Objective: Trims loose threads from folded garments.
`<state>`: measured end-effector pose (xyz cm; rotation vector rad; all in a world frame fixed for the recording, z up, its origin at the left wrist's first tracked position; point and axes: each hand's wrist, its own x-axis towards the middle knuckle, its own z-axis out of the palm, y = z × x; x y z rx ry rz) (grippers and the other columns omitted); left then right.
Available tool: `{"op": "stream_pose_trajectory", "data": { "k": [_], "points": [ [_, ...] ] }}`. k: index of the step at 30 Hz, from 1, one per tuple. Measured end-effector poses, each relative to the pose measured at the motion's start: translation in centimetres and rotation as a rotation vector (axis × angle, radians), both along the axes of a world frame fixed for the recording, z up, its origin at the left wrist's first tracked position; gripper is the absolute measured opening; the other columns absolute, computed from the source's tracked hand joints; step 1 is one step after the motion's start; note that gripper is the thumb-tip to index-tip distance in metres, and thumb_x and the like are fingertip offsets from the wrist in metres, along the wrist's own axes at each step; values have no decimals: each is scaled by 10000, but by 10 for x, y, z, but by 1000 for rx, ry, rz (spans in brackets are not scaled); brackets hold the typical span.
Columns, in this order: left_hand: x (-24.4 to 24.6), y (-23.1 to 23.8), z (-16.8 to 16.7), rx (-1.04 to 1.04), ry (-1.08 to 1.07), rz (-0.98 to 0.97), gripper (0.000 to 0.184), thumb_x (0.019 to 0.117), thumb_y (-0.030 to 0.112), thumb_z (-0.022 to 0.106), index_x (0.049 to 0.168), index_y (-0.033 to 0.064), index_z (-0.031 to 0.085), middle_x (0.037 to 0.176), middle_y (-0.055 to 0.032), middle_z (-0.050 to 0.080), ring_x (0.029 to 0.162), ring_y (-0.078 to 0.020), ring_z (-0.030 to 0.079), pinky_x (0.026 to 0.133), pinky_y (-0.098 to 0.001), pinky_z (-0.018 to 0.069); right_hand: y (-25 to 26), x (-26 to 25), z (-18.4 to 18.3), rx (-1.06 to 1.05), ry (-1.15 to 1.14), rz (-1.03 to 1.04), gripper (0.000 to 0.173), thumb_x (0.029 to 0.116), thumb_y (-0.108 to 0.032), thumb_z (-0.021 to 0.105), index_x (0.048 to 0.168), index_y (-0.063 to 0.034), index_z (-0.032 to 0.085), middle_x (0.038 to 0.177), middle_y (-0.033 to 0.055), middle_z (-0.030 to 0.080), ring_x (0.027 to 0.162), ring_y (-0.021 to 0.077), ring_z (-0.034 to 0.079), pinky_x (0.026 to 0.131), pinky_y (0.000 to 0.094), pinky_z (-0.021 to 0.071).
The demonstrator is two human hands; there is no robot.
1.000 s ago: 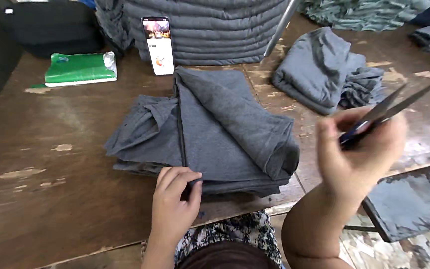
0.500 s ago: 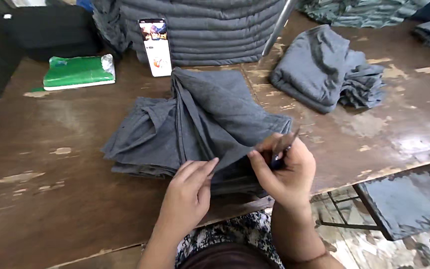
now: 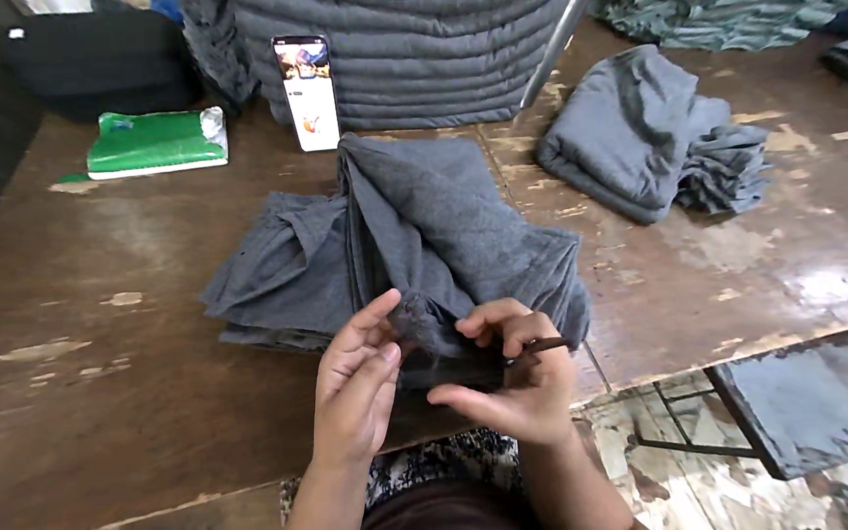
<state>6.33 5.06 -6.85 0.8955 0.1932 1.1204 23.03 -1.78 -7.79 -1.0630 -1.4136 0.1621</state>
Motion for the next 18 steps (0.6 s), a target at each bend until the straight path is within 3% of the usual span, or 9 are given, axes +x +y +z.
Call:
{"op": "stream_pose_trajectory", "data": {
  "k": [3,6,9,12,15,18],
  "points": [
    [-1,-3,-4,64,-19,-30,385,997,172,607,1371,93,650,1213,-78,719,1118,-143,677,1018,-328,525,6,-15,0,30,-57,-136,424,824,-304,876,977,-103,536,964,40,707,912,97,684,794,241,574],
    [0,-5,-10,157,-29,-39,392,1005,198,612,1383,95,639,1260,-83,704,1141,-152,671,1023,-335,523,6,-22,-1,55,-79,-134,247,881,-144,789,940,-67,562,848,46,699,808,97,671,753,234,562],
    [2,-8,-13,243,70,57,351,1001,90,612,1347,115,660,1255,-25,704,1102,-101,675,980,-282,547,-4,-26,7,107,0,-18,279,896,-99,787,951,-113,514,845,20,698,813,96,683,757,237,568],
    [12,-16,-12,265,202,224,344,932,-28,671,1233,128,728,1181,35,712,986,-42,686,880,-218,584,-12,-30,11,187,-92,-7,263,906,-86,775,900,-106,512,815,34,666,794,128,656,788,279,546],
    [21,-19,-10,264,237,331,305,873,12,771,1147,147,772,1161,57,710,981,-28,682,859,-199,592,-11,-26,9,159,-146,-17,242,937,-144,749,905,-111,512,817,36,642,807,135,637,802,287,528],
    [23,-19,-10,306,261,399,182,892,74,774,1062,137,792,1110,62,708,987,-19,670,839,-173,583,-12,-8,7,49,-176,-46,330,949,-364,738,951,-128,507,839,22,595,815,112,600,785,269,506]
  ]
}}
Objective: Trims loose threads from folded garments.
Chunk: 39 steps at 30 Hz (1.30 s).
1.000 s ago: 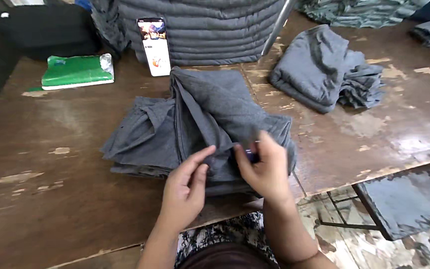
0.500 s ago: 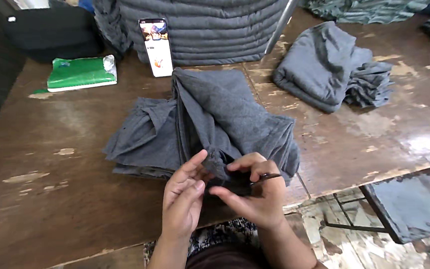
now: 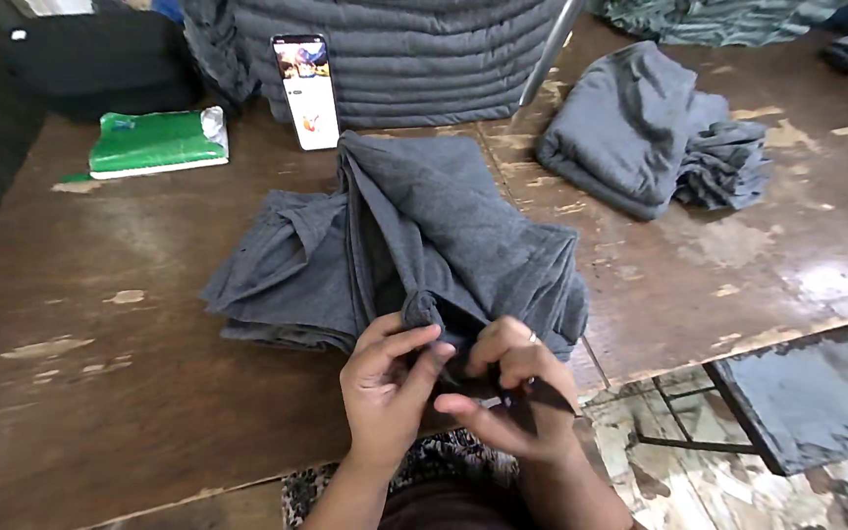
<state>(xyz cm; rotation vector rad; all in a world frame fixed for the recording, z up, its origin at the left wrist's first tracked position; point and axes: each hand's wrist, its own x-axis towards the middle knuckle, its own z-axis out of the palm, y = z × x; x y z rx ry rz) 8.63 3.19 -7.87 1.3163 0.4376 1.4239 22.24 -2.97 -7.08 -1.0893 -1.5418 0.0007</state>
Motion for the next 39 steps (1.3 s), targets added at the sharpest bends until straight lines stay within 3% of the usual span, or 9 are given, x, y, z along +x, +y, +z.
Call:
{"op": "stream_pose_trajectory", "data": {
  "k": [2,4,8,14,19,23,26,32,39],
  "points": [
    [-1,1,-3,-1,-4,30,107,938,161,734,1027,155,793,1068,79,721,960,2,673,814,-152,576,-1,17,0,-123,-115,-84,402,993,-464,641,904,-87,533,773,36,562,739,111,559,723,267,480],
    [-3,2,-6,-25,-40,18,122,961,248,705,1008,179,795,1044,83,740,970,-17,685,835,-188,581,-3,30,1,-257,-263,-119,434,1033,-445,569,849,-53,588,703,52,550,664,134,539,663,291,469],
    [-8,2,-6,-55,-92,-45,170,978,337,668,978,219,790,1069,75,738,1012,-50,687,883,-245,580,-3,28,2,-312,-411,-156,416,1023,-419,580,789,-76,597,656,52,564,620,178,559,617,338,466],
    [-9,1,-7,24,-96,-95,138,976,265,687,1034,197,793,1138,65,729,1065,-36,667,918,-210,557,3,14,1,-284,-456,-206,472,1054,-461,483,802,-77,591,635,43,555,592,189,554,578,345,439],
    [-11,1,-7,-5,-89,-96,141,981,278,681,998,192,792,1116,57,732,1024,-46,679,894,-227,570,6,12,0,-283,-445,-208,498,1090,-432,396,788,-86,590,604,38,537,575,190,555,560,349,422],
    [-9,0,0,-127,-82,-27,84,984,291,669,1017,222,706,1020,78,723,966,-44,690,890,-251,581,2,15,-1,-306,-380,-175,513,1077,-480,417,796,-80,573,607,30,504,571,169,515,575,337,416],
    [-7,1,4,-189,-58,-10,173,977,161,684,1118,214,599,973,65,718,914,-51,695,879,-262,588,1,15,0,-322,-358,-154,496,1062,-479,457,783,-83,560,601,19,480,562,155,489,576,332,402],
    [-4,-1,-1,-78,-10,4,187,979,88,665,1131,192,631,1029,81,731,932,-26,699,857,-213,588,4,11,2,-334,-369,-182,499,1063,-476,448,776,-85,563,588,12,476,549,154,485,563,329,395],
    [-1,-4,-3,20,42,66,213,992,109,655,1190,185,632,1052,93,725,939,-15,692,853,-187,583,4,8,3,-341,-383,-199,506,1078,-459,408,788,-83,579,586,17,493,551,162,507,565,337,403]
  ]
}}
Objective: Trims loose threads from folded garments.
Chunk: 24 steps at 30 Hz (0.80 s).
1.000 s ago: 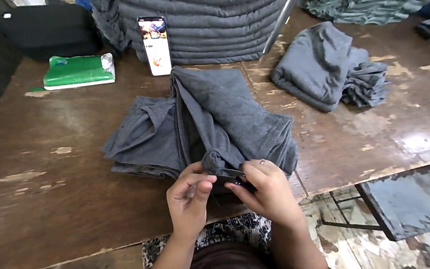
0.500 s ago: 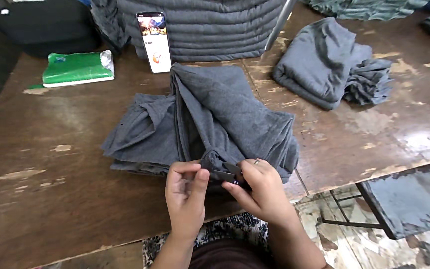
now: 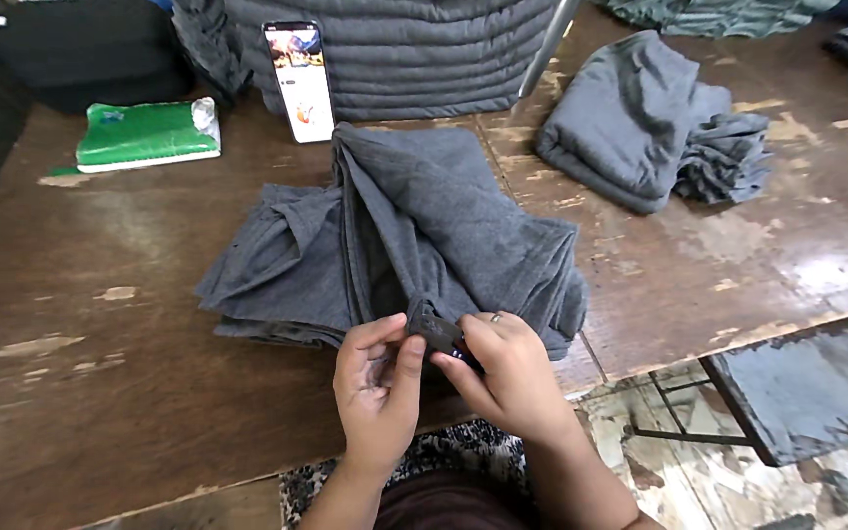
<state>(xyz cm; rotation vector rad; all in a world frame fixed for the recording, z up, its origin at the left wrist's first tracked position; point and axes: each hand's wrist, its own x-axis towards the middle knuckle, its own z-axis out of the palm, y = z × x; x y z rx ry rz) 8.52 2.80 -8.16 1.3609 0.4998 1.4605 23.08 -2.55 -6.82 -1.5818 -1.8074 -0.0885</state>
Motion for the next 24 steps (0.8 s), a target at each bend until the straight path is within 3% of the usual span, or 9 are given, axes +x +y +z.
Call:
{"op": "stream_pose_trajectory", "data": {
  "k": [9,15,24],
  "points": [
    [-4,3,-1,-41,-49,-78,290,962,119,699,1245,158,652,1048,56,732,915,-37,695,833,-209,587,2,-1,-1,-3,-17,-13,495,1079,-439,400,769,-94,572,564,14,477,524,160,504,534,334,400],
    [-4,4,1,-87,-51,-59,218,941,91,720,1157,106,698,987,34,751,864,-43,709,798,-209,600,1,0,1,-26,-5,8,488,1077,-438,415,776,-89,575,553,6,460,495,145,488,480,314,380],
    [-8,5,1,-132,-21,-48,134,956,126,707,1090,127,713,961,64,740,869,-29,701,813,-212,595,2,1,2,-38,1,26,496,1073,-447,419,776,-84,577,547,9,461,483,147,485,458,316,370]
  ]
}}
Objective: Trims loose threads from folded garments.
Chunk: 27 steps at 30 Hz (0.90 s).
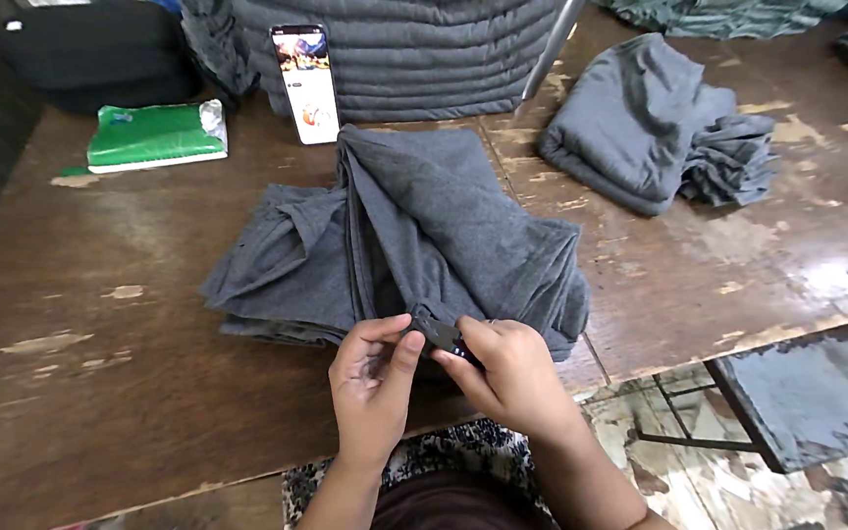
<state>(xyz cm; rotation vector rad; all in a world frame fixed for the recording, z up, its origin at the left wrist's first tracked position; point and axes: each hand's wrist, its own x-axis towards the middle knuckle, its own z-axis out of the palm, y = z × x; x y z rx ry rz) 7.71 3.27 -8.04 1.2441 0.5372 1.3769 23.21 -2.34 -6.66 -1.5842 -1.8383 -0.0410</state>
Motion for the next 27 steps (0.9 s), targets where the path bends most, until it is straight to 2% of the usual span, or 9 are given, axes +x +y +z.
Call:
{"op": "stream_pose_trajectory", "data": {
  "k": [6,12,16,18,21,27],
  "points": [
    [-2,1,1,47,30,-47,139,962,126,698,1099,110,713,983,64,745,887,-31,706,823,-210,599,-1,-1,-2,21,40,-9,511,1081,-464,412,789,-77,573,565,9,454,505,136,471,489,304,373],
    [-5,3,0,22,38,-22,102,980,141,678,1069,135,727,972,80,740,871,-16,697,811,-199,590,0,-1,-2,23,20,-8,501,1090,-426,390,766,-91,572,547,6,454,484,142,476,467,315,363],
    [-6,3,1,-24,-1,18,65,1002,193,653,1005,153,704,942,64,723,852,-38,693,803,-228,597,-5,1,-5,45,85,-18,475,1073,-444,462,790,-77,565,593,11,468,537,123,476,528,292,394],
    [-9,1,2,-49,-15,2,117,1000,256,652,972,153,698,963,38,727,871,-68,706,819,-261,608,-9,3,-6,38,87,-5,456,1058,-446,505,796,-78,564,613,12,481,562,119,483,557,286,405],
    [-13,-2,3,-32,-22,-30,131,994,280,657,966,160,703,973,28,732,879,-76,707,812,-260,603,-11,2,-4,35,38,1,427,1046,-423,537,796,-79,579,627,27,517,577,142,515,562,301,428],
    [-17,-3,4,159,63,-32,106,1005,212,650,1035,139,721,1148,31,721,969,-53,701,818,-208,597,-9,-1,-1,30,3,-7,455,1050,-443,510,785,-79,577,614,26,506,566,151,509,549,308,412]
  ]
}}
